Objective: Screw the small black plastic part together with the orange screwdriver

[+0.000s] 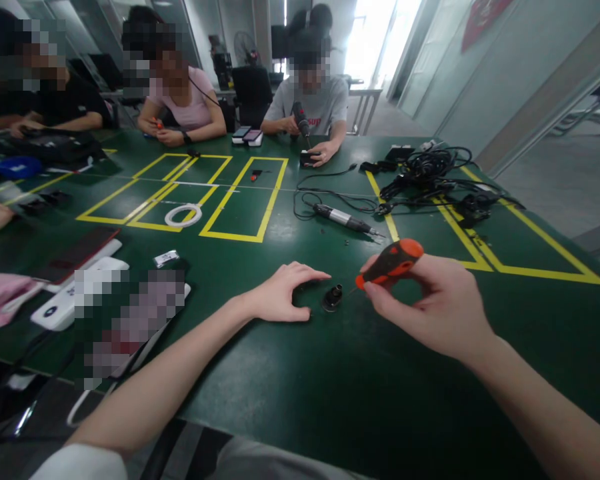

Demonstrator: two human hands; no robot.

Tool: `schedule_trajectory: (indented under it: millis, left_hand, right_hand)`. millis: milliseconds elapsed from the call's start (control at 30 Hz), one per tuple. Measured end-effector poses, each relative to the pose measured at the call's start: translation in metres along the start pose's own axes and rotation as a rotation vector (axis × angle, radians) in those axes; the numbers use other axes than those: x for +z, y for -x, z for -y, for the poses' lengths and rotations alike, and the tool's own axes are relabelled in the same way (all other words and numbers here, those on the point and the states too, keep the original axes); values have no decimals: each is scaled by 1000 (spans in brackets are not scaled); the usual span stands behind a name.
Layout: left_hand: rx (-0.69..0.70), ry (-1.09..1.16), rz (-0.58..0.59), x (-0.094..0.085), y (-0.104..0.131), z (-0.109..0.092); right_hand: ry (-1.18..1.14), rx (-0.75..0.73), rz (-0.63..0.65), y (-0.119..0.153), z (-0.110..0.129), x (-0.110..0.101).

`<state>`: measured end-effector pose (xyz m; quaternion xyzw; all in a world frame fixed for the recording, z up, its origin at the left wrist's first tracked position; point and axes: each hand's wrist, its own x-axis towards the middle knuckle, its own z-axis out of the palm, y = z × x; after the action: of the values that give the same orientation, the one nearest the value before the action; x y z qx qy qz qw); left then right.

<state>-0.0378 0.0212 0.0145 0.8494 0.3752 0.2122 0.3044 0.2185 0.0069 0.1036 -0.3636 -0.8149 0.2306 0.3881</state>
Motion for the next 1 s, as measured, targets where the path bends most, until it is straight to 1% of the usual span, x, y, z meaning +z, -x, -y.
schedule_trajectory:
  millis: [100, 200, 267, 367, 533, 667, 800, 1000]
  left_hand:
    - [-76, -61, 3, -12, 3, 7]
    - [-70, 9, 42, -14, 4, 9]
    - [-52, 80, 51, -11, 3, 8]
    - [-58, 179, 24, -6, 3, 5]
    - [-81, 284, 32, 1, 2, 2]
    - [-101, 334, 12, 7, 1, -2]
    - [-137, 371, -39, 13, 1, -5]
    - [-141, 387, -90, 19, 1, -6]
  right_hand:
    - [29, 0, -11, -1, -3, 0]
    - [43, -64, -6, -3, -4, 0]
    - [68, -119, 3, -5, -4, -1]
    - [128, -193, 22, -6, -4, -2]
    - [183, -293, 0, -6, -5, -5]
    - [196, -304, 9, -5, -2, -4]
    - [211, -309, 43, -3, 0, -2]
    - [245, -291, 40, -2, 2, -1]
